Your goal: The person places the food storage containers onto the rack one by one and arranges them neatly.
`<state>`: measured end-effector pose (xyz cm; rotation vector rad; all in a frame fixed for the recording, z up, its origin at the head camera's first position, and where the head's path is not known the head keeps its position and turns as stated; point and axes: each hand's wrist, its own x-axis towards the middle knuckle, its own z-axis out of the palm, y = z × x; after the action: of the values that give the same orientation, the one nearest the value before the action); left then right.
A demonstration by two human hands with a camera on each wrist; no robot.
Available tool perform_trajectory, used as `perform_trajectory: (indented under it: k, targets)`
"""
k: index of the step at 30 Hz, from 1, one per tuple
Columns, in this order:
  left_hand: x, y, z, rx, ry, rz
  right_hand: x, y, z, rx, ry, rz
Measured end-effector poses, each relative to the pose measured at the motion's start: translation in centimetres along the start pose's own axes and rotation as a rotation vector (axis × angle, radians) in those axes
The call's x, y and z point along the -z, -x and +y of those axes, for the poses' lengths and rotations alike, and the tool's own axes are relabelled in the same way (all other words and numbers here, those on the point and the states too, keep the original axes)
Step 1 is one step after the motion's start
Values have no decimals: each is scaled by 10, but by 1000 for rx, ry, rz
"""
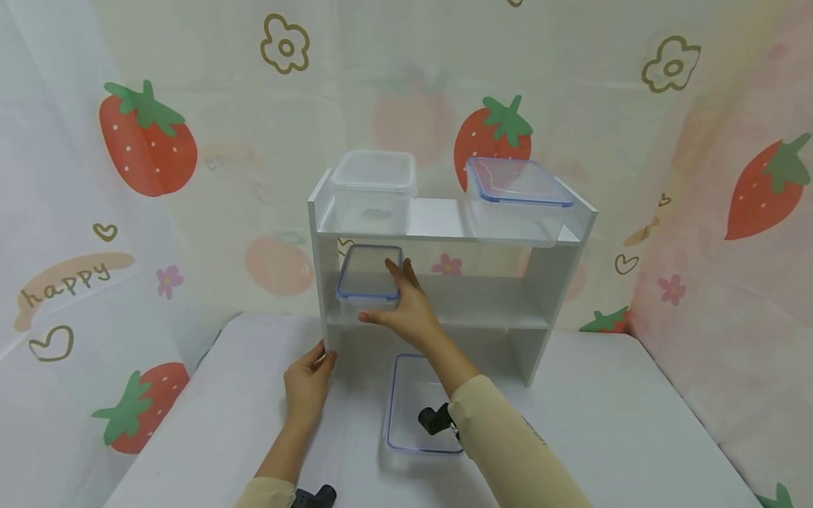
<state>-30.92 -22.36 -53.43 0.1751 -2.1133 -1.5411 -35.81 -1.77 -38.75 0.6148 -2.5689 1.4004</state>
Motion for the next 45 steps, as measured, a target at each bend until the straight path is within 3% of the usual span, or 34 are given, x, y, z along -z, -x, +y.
perform_trajectory:
  k: [13,26,45]
  targets:
    - [0,1,0,5,-10,-7,3,3,1,6,12,30]
    - [1,1,3,-3,-9,-5,10,16,-9,77,90,31]
    - [1,1,4,8,-6,-5,19,50,-16,122,-28,64]
